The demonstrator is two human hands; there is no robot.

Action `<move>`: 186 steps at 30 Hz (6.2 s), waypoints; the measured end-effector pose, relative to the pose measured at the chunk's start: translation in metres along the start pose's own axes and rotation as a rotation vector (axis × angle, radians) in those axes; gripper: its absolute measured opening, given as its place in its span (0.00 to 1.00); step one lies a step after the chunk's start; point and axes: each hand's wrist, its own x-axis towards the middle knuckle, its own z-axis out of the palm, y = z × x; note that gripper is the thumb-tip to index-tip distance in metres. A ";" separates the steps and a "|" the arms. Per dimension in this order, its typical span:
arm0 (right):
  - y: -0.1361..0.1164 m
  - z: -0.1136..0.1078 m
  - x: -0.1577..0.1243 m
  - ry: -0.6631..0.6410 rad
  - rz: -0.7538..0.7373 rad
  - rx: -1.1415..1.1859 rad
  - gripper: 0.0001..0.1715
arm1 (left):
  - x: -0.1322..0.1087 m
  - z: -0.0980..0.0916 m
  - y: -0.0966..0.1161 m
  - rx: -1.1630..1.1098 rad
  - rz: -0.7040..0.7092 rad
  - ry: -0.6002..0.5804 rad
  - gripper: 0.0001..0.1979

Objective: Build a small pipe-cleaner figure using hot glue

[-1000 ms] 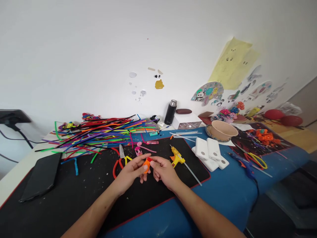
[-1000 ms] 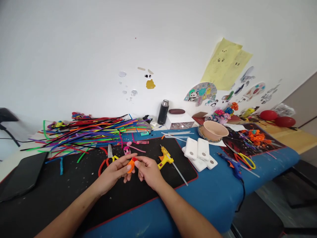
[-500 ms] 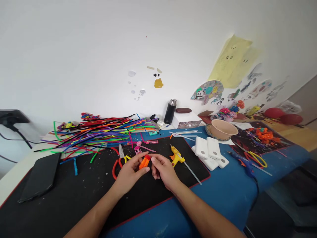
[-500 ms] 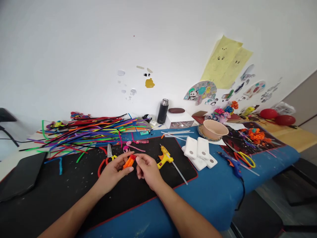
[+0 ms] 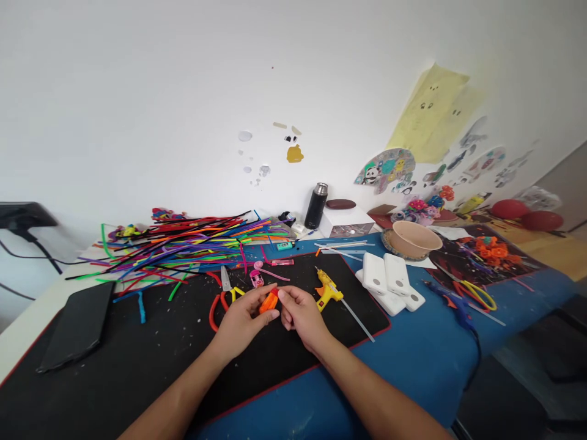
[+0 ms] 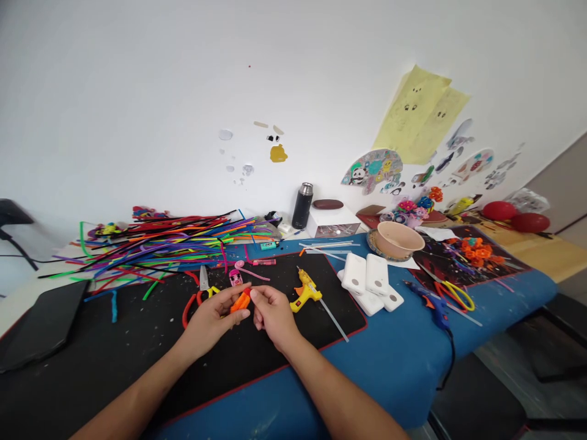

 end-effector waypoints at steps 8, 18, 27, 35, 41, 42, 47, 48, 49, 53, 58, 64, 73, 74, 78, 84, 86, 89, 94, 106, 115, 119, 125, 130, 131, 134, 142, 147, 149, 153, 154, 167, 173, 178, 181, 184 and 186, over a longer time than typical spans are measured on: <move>-0.005 0.001 -0.002 -0.045 -0.009 0.014 0.30 | 0.001 -0.002 -0.005 0.142 0.112 0.043 0.24; -0.007 -0.003 -0.003 -0.022 -0.009 -0.009 0.29 | 0.000 -0.002 -0.003 0.220 0.148 0.014 0.23; -0.006 -0.002 -0.002 -0.010 0.007 -0.053 0.27 | -0.001 -0.001 -0.001 0.224 0.158 0.026 0.22; -0.005 -0.001 0.000 -0.009 0.008 -0.046 0.29 | 0.000 -0.002 0.001 0.165 0.138 0.078 0.20; -0.021 0.000 0.017 -0.030 -0.005 -0.083 0.28 | 0.006 -0.007 0.006 -0.113 0.023 0.247 0.26; -0.025 0.001 0.023 -0.025 -0.013 -0.099 0.27 | 0.007 -0.009 0.006 -0.152 0.027 0.285 0.26; -0.045 0.014 0.066 -0.044 -0.059 -0.237 0.21 | 0.014 -0.021 0.007 -0.299 0.023 0.446 0.24; -0.048 0.019 0.077 -0.058 -0.077 -0.290 0.20 | 0.015 -0.024 0.008 -0.315 0.015 0.473 0.24; -0.051 0.025 0.090 -0.080 -0.093 -0.353 0.19 | 0.015 -0.026 0.009 -0.329 0.007 0.500 0.24; -0.065 0.052 0.144 -0.122 -0.299 -0.738 0.14 | 0.017 -0.032 0.011 -0.391 -0.042 0.563 0.26; -0.086 0.088 0.210 -0.189 -0.486 -1.404 0.13 | 0.020 -0.036 0.008 -0.439 -0.117 0.581 0.28; -0.078 0.113 0.268 -0.304 -0.472 -1.633 0.15 | 0.020 -0.037 0.005 -0.470 -0.176 0.559 0.29; -0.074 0.129 0.287 -0.474 -0.436 -1.876 0.15 | 0.016 -0.029 0.012 -0.577 -0.227 0.523 0.28; -0.074 0.129 0.286 -0.478 -0.429 -1.892 0.16 | 0.016 -0.029 0.012 -0.585 -0.229 0.518 0.28; -0.077 0.126 0.282 -0.470 -0.426 -1.928 0.16 | 0.018 -0.029 0.010 -0.596 -0.219 0.500 0.28; -0.085 0.121 0.275 -0.475 -0.435 -1.952 0.15 | 0.020 -0.029 0.009 -0.593 -0.202 0.518 0.27; -0.087 0.125 0.274 -0.486 -0.435 -1.958 0.16 | 0.019 -0.030 0.010 -0.595 -0.196 0.516 0.27; -0.085 0.133 0.273 -0.513 -0.425 -1.962 0.16 | 0.019 -0.030 0.010 -0.594 -0.191 0.510 0.28; -0.078 0.138 0.270 -0.524 -0.429 -1.950 0.16 | 0.020 -0.030 0.007 -0.592 -0.211 0.498 0.29; -0.073 0.124 0.274 -0.515 -0.437 -1.958 0.18 | 0.019 -0.026 0.011 -0.614 -0.188 0.486 0.27; -0.070 0.132 0.274 -0.468 -0.468 -1.930 0.19 | 0.019 -0.025 0.013 -0.633 -0.195 0.472 0.28; -0.067 0.135 0.275 -0.480 -0.450 -1.935 0.19 | 0.019 -0.025 0.017 -0.612 -0.214 0.453 0.27; -0.061 0.138 0.276 -0.492 -0.429 -1.940 0.19 | 0.020 -0.024 0.015 -0.604 -0.227 0.450 0.29; -0.068 0.132 0.272 -0.480 -0.446 -1.941 0.19 | 0.019 -0.023 0.011 -0.587 -0.215 0.433 0.29; -0.070 0.130 0.271 -0.477 -0.451 -1.942 0.18 | 0.019 -0.022 0.009 -0.584 -0.211 0.421 0.28; -0.081 0.124 0.266 -0.454 -0.465 -1.942 0.18 | 0.017 -0.020 0.006 -0.571 -0.206 0.385 0.27; -0.109 0.086 0.229 -0.314 -0.417 -1.917 0.19 | 0.017 -0.021 0.007 -0.535 -0.171 0.397 0.27; -0.122 0.038 0.184 -0.185 -0.332 -1.840 0.18 | 0.019 -0.025 0.010 -0.544 -0.150 0.439 0.26; -0.121 0.020 0.162 -0.154 -0.301 -1.783 0.19 | 0.019 -0.027 0.012 -0.561 -0.130 0.460 0.23; -0.093 -0.005 0.112 -0.183 -0.183 -1.356 0.22 | 0.018 -0.028 0.016 -0.671 -0.124 0.479 0.17; -0.082 -0.008 0.100 -0.186 -0.157 -1.236 0.22 | 0.017 -0.028 0.018 -0.679 -0.128 0.488 0.17; -0.037 0.007 0.030 -0.278 -0.166 -1.152 0.12 | 0.020 -0.042 0.018 -0.553 -0.056 0.636 0.20; -0.025 0.004 0.015 -0.339 -0.099 -0.999 0.12 | 0.022 -0.050 0.016 -0.602 -0.044 0.654 0.17; -0.020 0.009 0.007 -0.416 -0.050 -0.828 0.18 | 0.020 -0.050 0.017 -0.616 -0.063 0.584 0.18; -0.025 0.011 0.007 -0.443 -0.073 -0.818 0.20 | 0.019 -0.052 0.019 -0.642 -0.085 0.515 0.18; -0.028 0.012 0.009 -0.433 -0.089 -0.799 0.16 | 0.017 -0.051 0.020 -0.641 -0.103 0.434 0.20; -0.025 0.014 0.012 -0.414 -0.067 -0.715 0.13 | 0.016 -0.047 0.019 -0.608 -0.115 0.381 0.20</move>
